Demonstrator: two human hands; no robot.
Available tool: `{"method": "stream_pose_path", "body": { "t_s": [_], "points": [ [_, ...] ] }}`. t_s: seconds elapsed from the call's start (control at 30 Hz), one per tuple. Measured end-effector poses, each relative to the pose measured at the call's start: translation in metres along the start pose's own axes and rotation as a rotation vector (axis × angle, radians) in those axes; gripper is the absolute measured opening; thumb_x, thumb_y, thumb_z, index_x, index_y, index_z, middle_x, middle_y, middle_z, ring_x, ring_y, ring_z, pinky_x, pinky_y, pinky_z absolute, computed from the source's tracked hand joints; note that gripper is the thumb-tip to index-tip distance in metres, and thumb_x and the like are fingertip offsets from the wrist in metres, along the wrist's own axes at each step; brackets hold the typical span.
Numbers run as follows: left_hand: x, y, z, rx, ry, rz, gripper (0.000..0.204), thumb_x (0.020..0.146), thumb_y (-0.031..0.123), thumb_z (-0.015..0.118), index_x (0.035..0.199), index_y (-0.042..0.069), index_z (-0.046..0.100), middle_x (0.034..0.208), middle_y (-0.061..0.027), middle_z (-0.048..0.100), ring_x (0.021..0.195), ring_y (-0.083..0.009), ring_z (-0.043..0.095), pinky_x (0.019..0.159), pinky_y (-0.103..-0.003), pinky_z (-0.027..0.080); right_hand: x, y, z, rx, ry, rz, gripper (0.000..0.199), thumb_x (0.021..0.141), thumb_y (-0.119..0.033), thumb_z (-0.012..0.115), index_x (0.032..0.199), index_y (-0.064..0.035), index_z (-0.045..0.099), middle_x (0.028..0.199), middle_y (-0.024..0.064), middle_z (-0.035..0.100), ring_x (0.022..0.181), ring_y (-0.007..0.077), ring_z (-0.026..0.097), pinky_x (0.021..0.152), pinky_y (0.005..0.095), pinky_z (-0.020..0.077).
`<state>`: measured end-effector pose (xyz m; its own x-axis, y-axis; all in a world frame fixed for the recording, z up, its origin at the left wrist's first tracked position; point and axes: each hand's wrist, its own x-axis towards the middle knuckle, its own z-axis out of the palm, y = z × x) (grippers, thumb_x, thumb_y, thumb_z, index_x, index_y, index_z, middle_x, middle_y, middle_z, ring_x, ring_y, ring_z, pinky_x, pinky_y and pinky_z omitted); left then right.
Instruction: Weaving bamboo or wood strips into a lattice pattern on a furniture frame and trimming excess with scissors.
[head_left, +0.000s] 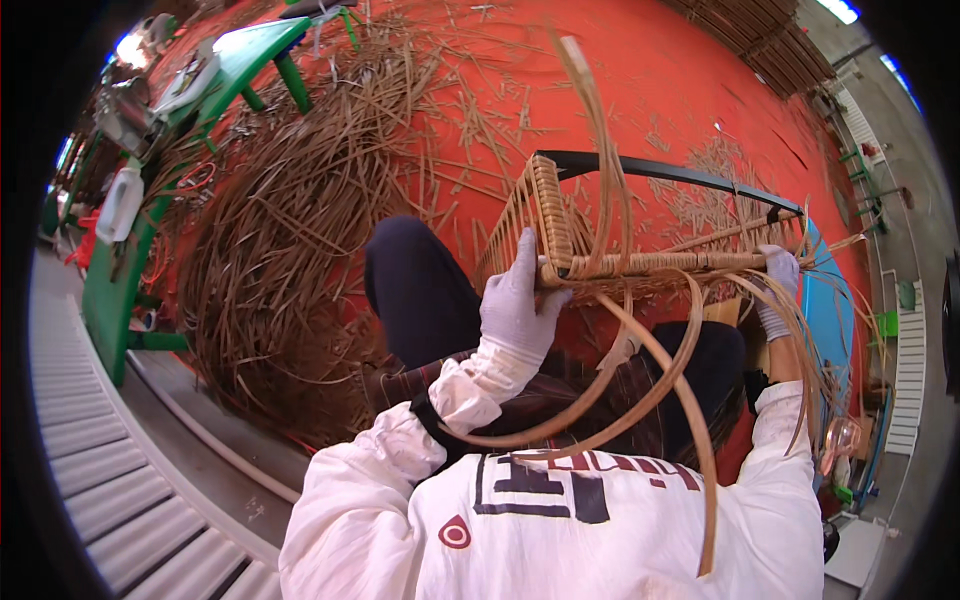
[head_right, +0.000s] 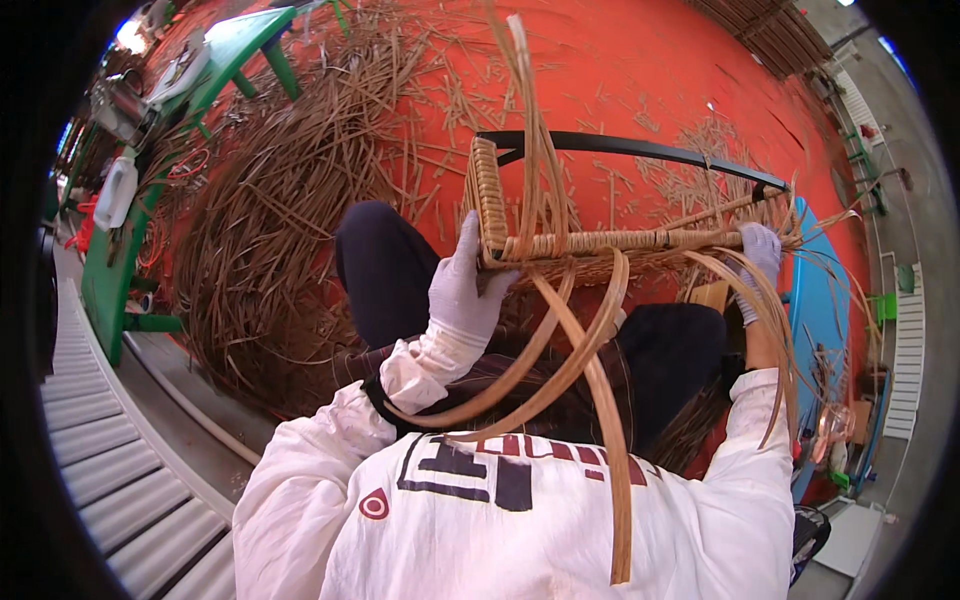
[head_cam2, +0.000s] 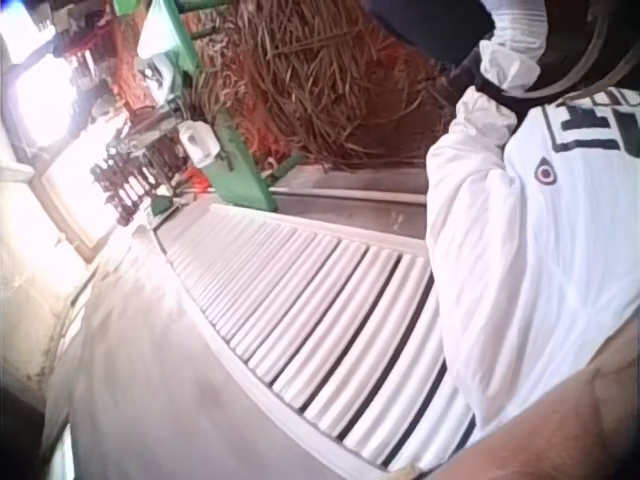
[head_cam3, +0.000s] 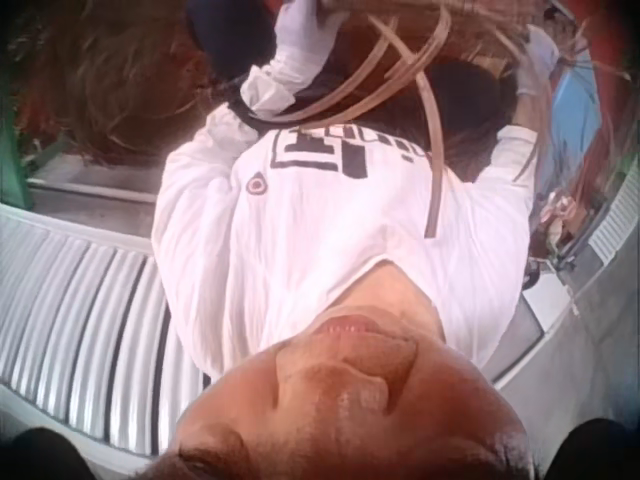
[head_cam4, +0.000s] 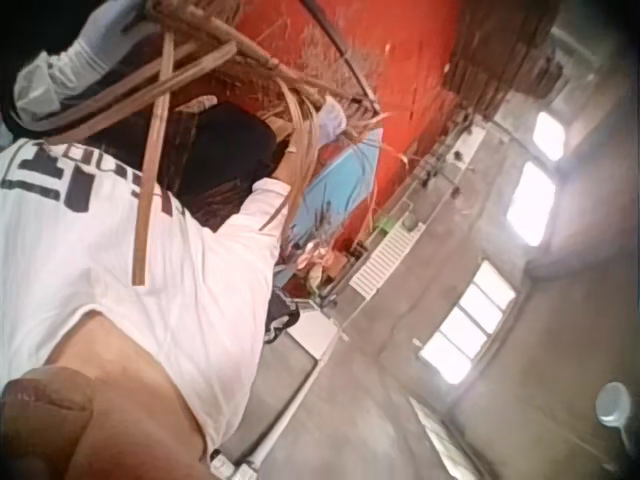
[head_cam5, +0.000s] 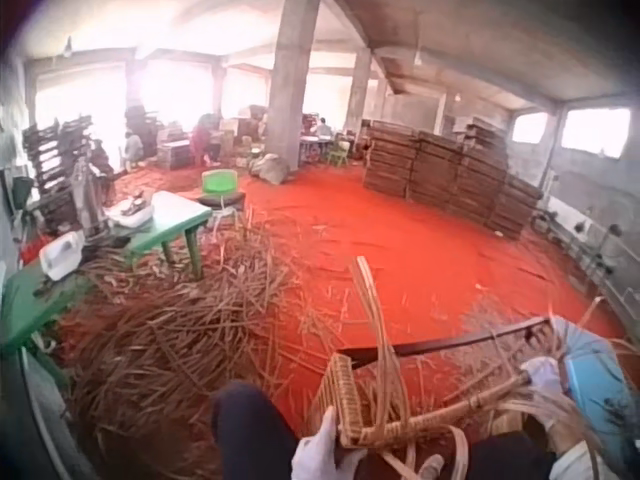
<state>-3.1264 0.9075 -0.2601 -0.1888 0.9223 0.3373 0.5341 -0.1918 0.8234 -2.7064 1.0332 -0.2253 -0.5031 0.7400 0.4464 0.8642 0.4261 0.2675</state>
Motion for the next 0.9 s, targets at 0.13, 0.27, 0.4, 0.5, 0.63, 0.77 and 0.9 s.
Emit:
{"method": "stream_pose_path", "body": {
  "t_s": [0.13, 0.27, 0.4, 0.5, 0.63, 0.77, 0.9],
  "points": [
    [-0.004, -0.006, -0.001, -0.020, -0.032, 0.038, 0.080, 0.068, 0.009, 0.075, 0.136, -0.003, 0.034, 0.099, -0.0114, 0.064, 0.079, -0.0319, 0.057, 0.076, -0.037, 0.046, -0.023, 0.022, 0.019, 0.048, 0.009, -0.004, 0.038, 0.071, -0.024, 0.068, 0.102, -0.0076, 0.055, 0.098, 0.0123, 0.059, 0.096, 0.0338, 0.055, 0.088, 0.0433, 0.0402],
    [-0.012, -0.010, -0.011, -0.069, -0.068, 0.033, 0.079, 0.066, 0.007, 0.075, 0.134, -0.003, 0.037, 0.097, -0.0106, 0.064, 0.080, -0.0311, 0.057, 0.076, -0.036, 0.047, -0.029, -0.001, 0.016, 0.039, 0.083, -0.007, 0.036, 0.076, -0.030, 0.061, 0.102, -0.0069, 0.056, 0.102, 0.0136, 0.057, 0.100, 0.0347, 0.054, 0.090, 0.0438, 0.0403],
    [-0.012, -0.010, -0.033, -0.054, -0.126, 0.119, 0.065, 0.067, -0.001, 0.072, 0.126, 0.000, 0.046, 0.100, -0.0139, 0.060, 0.089, -0.0268, 0.060, 0.078, -0.033, 0.049, -0.047, -0.013, 0.006, 0.049, 0.106, 0.018, 0.035, 0.080, -0.034, 0.057, 0.099, -0.0058, 0.057, 0.099, 0.0144, 0.058, 0.102, 0.0354, 0.054, 0.092, 0.0457, 0.0387],
    [-0.004, -0.028, -0.046, -0.349, -0.242, 0.106, 0.052, 0.066, -0.008, 0.066, 0.116, 0.000, 0.054, 0.104, -0.0127, 0.056, 0.097, -0.0233, 0.058, 0.087, -0.030, 0.046, -0.051, -0.029, -0.003, 0.103, 0.129, 0.049, 0.027, 0.077, -0.024, 0.060, 0.095, -0.0046, 0.057, 0.094, 0.0143, 0.059, 0.098, 0.0348, 0.055, 0.091, 0.0457, 0.0390],
    [0.033, -0.043, -0.035, -0.212, -0.065, 0.111, 0.056, 0.064, -0.011, 0.061, 0.118, 0.001, 0.053, 0.112, -0.0137, 0.055, 0.102, -0.0272, 0.056, 0.092, -0.033, 0.043, -0.064, -0.033, -0.008, 0.073, 0.084, 0.092, 0.024, 0.070, -0.013, 0.062, 0.092, -0.0053, 0.057, 0.094, 0.0130, 0.059, 0.096, 0.0343, 0.055, 0.090, 0.0440, 0.0394],
    [0.069, -0.052, -0.019, -0.075, -0.341, 0.261, 0.056, 0.064, -0.010, 0.064, 0.116, 0.008, 0.056, 0.112, -0.0145, 0.058, 0.102, -0.0342, 0.055, 0.086, -0.037, 0.045, -0.069, -0.037, -0.020, 0.053, 0.010, 0.119, 0.030, 0.075, -0.026, 0.066, 0.094, -0.0042, 0.057, 0.096, 0.0139, 0.059, 0.098, 0.0331, 0.056, 0.092, 0.0419, 0.0401],
    [0.078, -0.061, -0.006, -0.161, -0.624, 0.248, 0.048, 0.066, -0.010, 0.064, 0.110, 0.008, 0.058, 0.101, -0.0138, 0.062, 0.094, -0.0348, 0.058, 0.081, -0.037, 0.048, -0.089, -0.045, -0.020, 0.053, 0.031, 0.155, 0.037, 0.067, -0.017, 0.076, 0.097, -0.0036, 0.057, 0.098, 0.0138, 0.059, 0.099, 0.0334, 0.056, 0.091, 0.0416, 0.0408]
  ]
}}
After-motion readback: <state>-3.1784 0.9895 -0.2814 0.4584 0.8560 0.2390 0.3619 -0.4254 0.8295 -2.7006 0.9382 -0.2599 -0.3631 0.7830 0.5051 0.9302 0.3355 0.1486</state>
